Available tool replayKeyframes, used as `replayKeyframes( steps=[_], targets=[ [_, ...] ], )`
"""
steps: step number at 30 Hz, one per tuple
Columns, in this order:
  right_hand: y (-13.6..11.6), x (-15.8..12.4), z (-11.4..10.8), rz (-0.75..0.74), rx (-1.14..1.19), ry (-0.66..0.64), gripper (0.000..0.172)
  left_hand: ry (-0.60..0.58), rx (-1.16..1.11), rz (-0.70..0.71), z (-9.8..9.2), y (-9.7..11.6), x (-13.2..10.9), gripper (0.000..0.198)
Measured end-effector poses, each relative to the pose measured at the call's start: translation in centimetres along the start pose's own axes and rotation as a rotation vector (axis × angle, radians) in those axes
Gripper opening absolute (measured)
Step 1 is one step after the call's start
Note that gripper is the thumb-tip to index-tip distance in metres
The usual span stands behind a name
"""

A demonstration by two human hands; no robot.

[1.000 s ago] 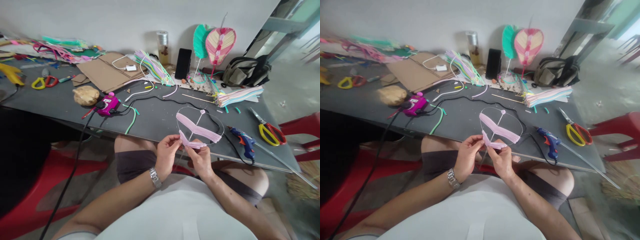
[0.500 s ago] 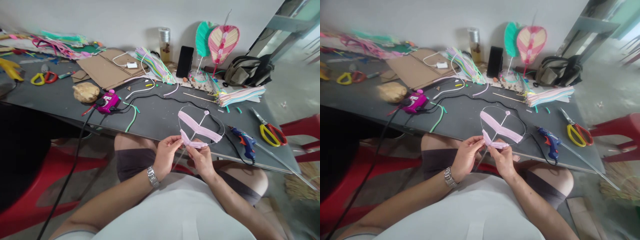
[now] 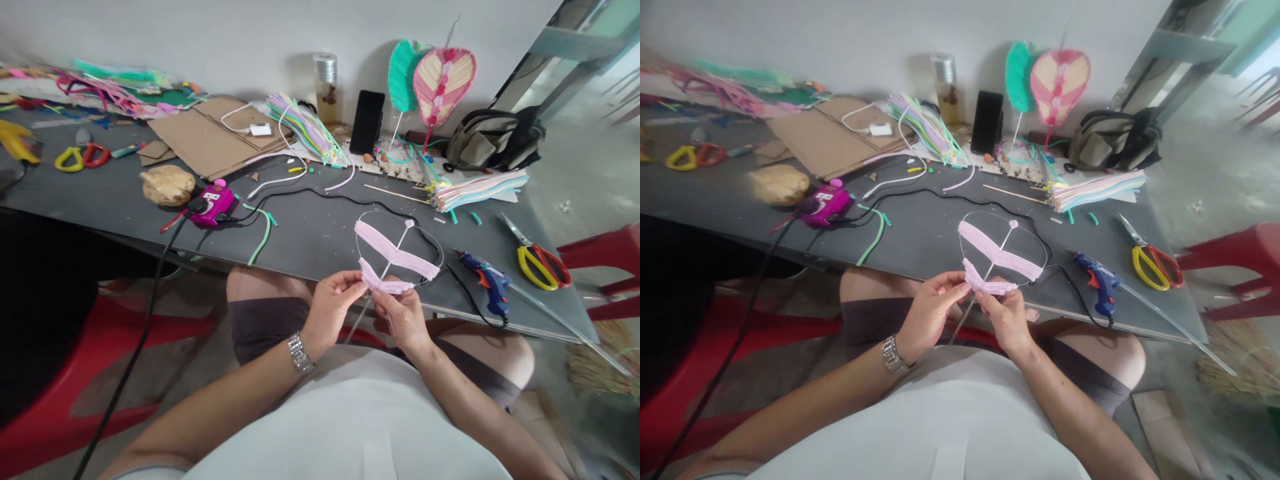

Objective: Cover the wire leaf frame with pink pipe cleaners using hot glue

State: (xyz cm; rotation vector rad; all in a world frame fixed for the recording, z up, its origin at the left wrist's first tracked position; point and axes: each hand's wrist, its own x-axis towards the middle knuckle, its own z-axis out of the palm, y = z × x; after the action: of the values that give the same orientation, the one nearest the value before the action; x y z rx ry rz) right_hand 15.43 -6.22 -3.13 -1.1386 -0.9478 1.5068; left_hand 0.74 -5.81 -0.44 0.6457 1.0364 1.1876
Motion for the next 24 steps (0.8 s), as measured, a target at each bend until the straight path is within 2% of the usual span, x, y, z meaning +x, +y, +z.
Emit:
replayKeyframes(
  steps=[7,15,24],
  targets=[
    [-0.1,0.1,-0.7,0.047,0.020,-0.052,0.039,0.017,0.109,0.065,-0.2,0.4,0.0,0.029],
    [-1.1,-0.3,-0.4,0.242,0.183,-0.107,0.043,0.040,0.167,0.057,-0.4,0.1,0.2,0.029],
    [-0.8,-2.0,-1.4,0.282,-0.050,0.054,0.050,0.046,0.146,-0.002,0.0,-0.1,0.1,0.037]
  ],
)
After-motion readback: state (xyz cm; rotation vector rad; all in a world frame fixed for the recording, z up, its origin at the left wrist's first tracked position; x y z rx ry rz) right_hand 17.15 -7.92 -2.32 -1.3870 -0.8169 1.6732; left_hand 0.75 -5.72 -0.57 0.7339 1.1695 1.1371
